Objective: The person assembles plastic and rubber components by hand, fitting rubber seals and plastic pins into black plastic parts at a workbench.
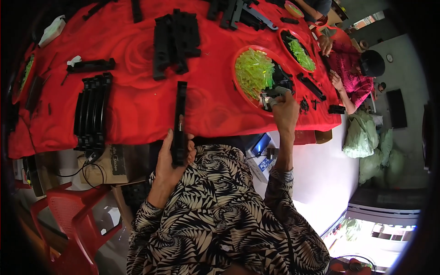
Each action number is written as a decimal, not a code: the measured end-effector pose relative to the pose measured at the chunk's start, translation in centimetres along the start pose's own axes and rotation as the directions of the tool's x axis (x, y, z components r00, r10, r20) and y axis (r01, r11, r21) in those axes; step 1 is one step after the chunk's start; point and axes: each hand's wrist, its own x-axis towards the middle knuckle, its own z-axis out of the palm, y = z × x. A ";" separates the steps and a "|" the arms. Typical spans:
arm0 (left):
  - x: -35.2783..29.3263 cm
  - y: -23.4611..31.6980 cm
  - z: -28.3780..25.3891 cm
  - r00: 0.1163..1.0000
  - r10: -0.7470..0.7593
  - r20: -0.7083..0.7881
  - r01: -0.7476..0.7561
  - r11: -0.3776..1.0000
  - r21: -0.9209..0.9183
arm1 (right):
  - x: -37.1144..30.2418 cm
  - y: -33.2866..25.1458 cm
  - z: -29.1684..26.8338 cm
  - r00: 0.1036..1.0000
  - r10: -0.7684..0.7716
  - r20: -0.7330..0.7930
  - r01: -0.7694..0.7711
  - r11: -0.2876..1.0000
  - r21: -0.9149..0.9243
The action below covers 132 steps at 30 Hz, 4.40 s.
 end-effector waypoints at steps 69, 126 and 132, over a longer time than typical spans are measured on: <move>-3.2 0.0 4.5 0.923 -0.308 0.231 0.246 0.933 0.263 | -7.8 -5.3 1.0 0.590 -0.705 0.394 -0.233 0.318 0.919; -4.3 -3.0 5.2 0.763 0.440 0.473 -0.530 0.008 0.848 | -9.9 -3.5 -1.4 0.673 -0.641 0.369 -0.110 0.406 0.907; -4.4 -3.2 5.1 0.697 0.465 0.546 -0.520 -0.197 0.831 | -10.1 -3.6 -1.8 0.728 -0.633 0.263 0.048 0.430 0.902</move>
